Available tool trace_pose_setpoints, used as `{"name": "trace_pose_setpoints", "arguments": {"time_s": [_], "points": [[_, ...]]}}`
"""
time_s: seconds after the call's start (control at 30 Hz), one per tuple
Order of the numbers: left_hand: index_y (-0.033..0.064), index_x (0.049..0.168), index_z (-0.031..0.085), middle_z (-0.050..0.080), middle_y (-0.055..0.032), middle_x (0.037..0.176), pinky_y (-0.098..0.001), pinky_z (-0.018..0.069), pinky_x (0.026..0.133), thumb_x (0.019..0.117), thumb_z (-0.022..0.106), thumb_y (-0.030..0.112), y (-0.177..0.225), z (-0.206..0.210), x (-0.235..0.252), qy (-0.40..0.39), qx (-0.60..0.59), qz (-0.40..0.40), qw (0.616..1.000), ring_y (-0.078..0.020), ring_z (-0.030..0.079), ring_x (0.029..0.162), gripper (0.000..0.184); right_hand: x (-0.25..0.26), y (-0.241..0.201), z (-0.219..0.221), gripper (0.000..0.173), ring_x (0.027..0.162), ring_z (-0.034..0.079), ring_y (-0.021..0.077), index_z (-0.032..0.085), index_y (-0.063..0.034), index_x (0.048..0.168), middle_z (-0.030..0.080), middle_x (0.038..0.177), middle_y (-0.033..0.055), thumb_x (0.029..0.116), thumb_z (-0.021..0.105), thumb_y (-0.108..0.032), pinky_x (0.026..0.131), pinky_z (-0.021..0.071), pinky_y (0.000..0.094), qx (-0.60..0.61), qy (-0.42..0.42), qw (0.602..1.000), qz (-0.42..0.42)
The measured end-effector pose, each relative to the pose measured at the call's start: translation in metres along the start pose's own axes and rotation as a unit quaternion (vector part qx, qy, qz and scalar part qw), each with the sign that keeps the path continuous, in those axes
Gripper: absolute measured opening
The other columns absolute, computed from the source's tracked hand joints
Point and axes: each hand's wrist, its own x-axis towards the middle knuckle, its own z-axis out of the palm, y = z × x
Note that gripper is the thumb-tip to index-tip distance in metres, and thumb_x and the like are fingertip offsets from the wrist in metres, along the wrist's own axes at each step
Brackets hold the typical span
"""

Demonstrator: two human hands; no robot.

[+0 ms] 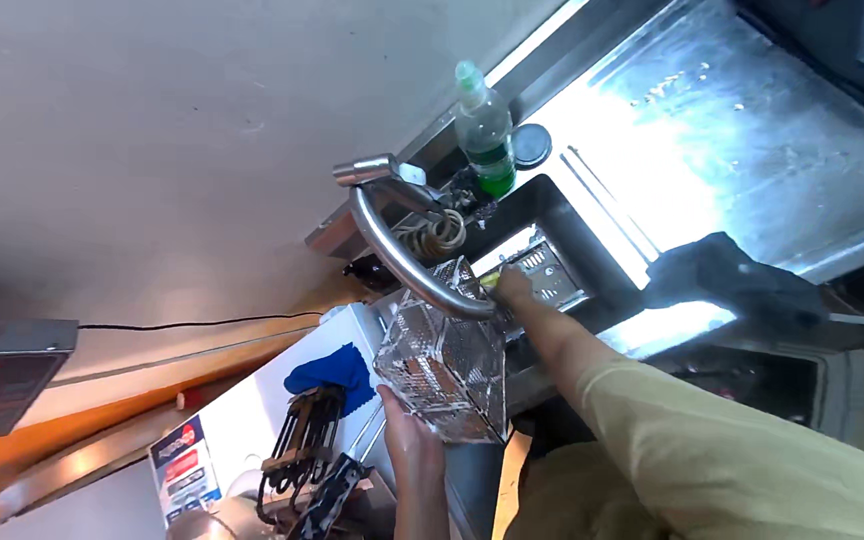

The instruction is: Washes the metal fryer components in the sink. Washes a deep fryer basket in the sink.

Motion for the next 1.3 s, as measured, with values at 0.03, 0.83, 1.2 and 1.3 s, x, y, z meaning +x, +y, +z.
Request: {"name": "trace_pose_setpoints", "arguments": {"time_s": [0.03,0.83,1.2,1.3], "points": [[0.0123,0.145,0.048,0.063,-0.0092,0.133,-0.0450,0.0538,0.100,0.1104,0.018,0.053,0.000,-0.002,0.001,-0.002,0.001,-0.004,1.000,-0.0191,0.062,0.121,0.062,0.004,-0.001,0.001,0.062,0.130,0.057,0.0474,0.054,0.0030,0.142,0.055,0.143,0.0302,0.0917,0.075,-0.027,0.104,0.0476,0.0662,-0.004,-0.005,1.000,-0.003],[0.0096,0.139,0.050,0.065,-0.0156,0.120,-0.0536,0.0564,0.087,0.1106,0.023,0.051,-0.038,0.076,0.009,-0.089,-0.023,-0.042,0.995,-0.0277,0.066,0.107,0.057,-0.210,0.028,-0.096,0.044,0.140,0.053,0.0321,0.068,-0.0011,0.131,0.055,0.150,0.0207,0.1006,0.059,-0.031,0.114,0.0458,0.0512,0.204,0.171,0.831,-0.488],[0.0101,0.126,0.053,0.065,-0.0125,0.105,-0.0503,0.0570,0.076,0.1099,0.033,0.045,-0.059,0.078,0.026,-0.072,-0.071,-0.067,0.993,-0.0248,0.065,0.093,0.043,-0.232,0.082,-0.067,0.045,0.137,0.055,0.0350,0.063,-0.0010,0.138,0.057,0.146,0.0235,0.1068,0.046,-0.029,0.116,0.0425,0.0519,0.177,0.072,0.916,-0.353],[0.0106,0.127,0.052,0.065,-0.0133,0.106,-0.0530,0.0565,0.077,0.1096,0.033,0.045,-0.064,0.070,0.024,-0.078,-0.067,-0.077,0.992,-0.0265,0.065,0.095,0.043,-0.176,0.092,-0.087,0.046,0.139,0.051,0.0410,0.054,-0.0033,0.147,0.050,0.153,0.0243,0.1089,0.046,-0.027,0.116,0.0410,0.0600,0.195,0.092,0.951,-0.223]]}}
